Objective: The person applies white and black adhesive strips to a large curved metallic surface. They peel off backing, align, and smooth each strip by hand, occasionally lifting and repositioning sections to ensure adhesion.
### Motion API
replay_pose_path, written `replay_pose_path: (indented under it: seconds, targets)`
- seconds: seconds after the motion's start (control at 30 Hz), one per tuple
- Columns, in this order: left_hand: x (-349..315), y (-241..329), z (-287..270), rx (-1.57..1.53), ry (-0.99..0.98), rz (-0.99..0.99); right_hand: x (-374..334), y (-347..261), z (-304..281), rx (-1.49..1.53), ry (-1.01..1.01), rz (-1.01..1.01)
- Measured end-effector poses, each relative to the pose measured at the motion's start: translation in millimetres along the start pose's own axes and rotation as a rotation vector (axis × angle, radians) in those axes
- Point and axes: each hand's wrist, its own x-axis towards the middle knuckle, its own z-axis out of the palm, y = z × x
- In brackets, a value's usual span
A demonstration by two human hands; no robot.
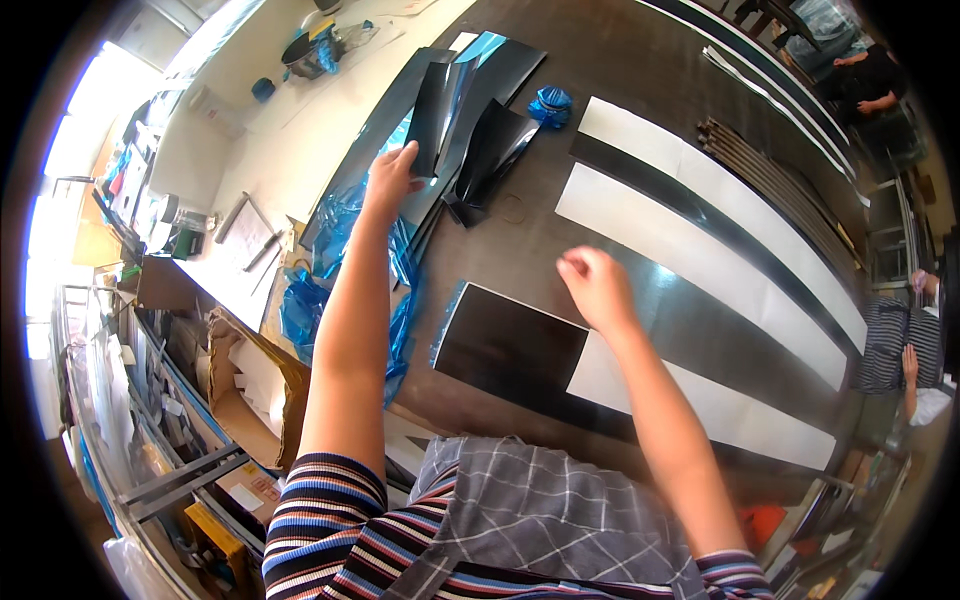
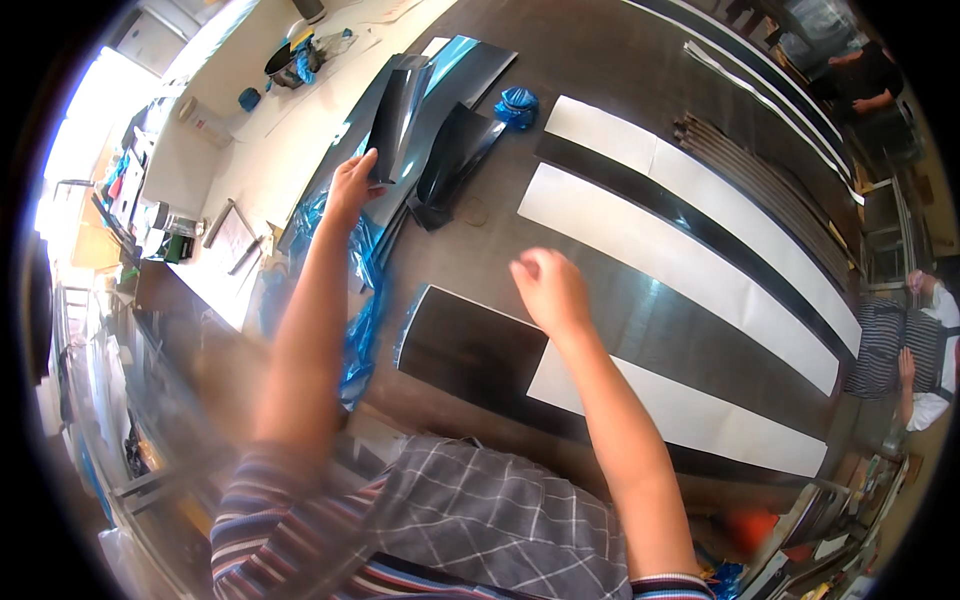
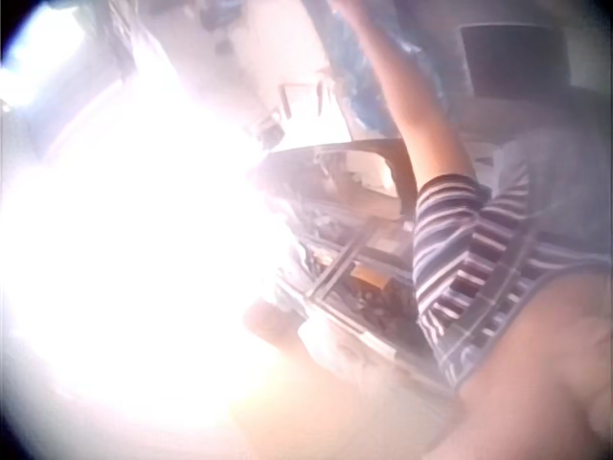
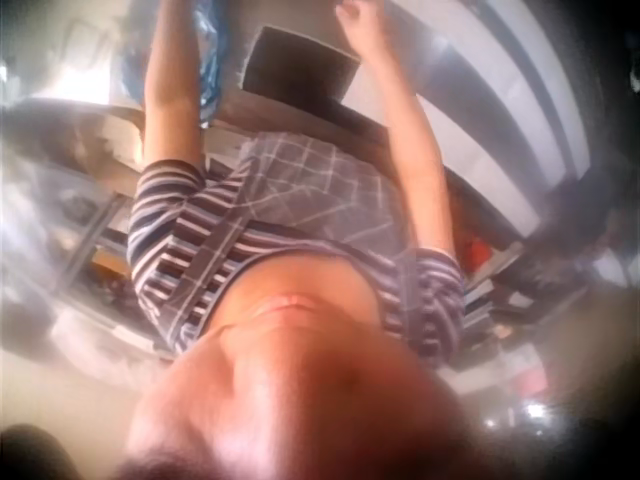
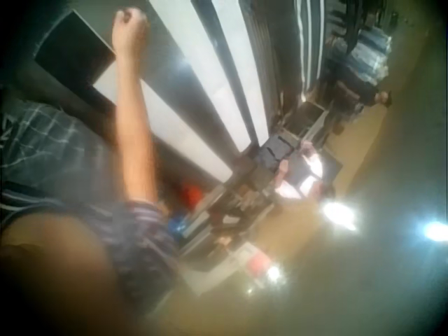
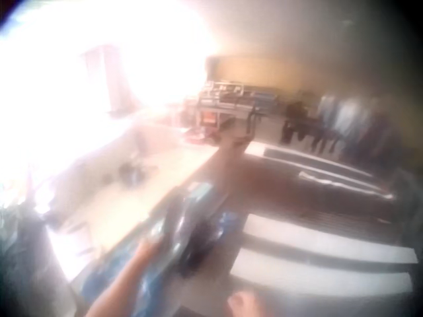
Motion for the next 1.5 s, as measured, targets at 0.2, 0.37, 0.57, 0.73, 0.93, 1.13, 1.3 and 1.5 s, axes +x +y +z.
replay_pose_path:
  seconds: [0.2,0.37,0.57,0.73,0.93,1.13,1.3,1.5]
  targets:
    - [-9.0,-11.9,-3.9,-0.036,0.064,-0.042,118.0,-51.0,61.0,-0.072,-0.225,0.306]
    - [-3.5,-20.1,-6.9,0.098,0.085,-0.03,155.0,-28.1,105.3,-0.096,-0.051,0.35]
    - [3.8,-37.6,-6.7,0.076,0.145,-0.015,154.8,-17.8,112.2,0.113,-0.08,0.406]
    - [4.8,-29.8,2.9,0.152,0.138,-0.013,154.5,-34.9,106.7,0.274,-0.172,0.502]
    - [3.0,-22.3,11.8,0.189,0.118,-0.015,138.2,-29.9,72.6,0.352,-0.209,0.439]
    - [-9.9,-22.8,22.4,0.165,0.077,0.039,51.6,-15.2,24.9,0.548,-0.154,0.309]
    - [-52.7,-10.7,81.0,0.252,0.354,0.57,-24.2,46.3,36.1,0.479,0.264,0.352]
    - [-199.5,-7.7,210.5,0.494,-0.512,1.03,-63.9,75.0,21.6,0.398,-0.029,0.298]
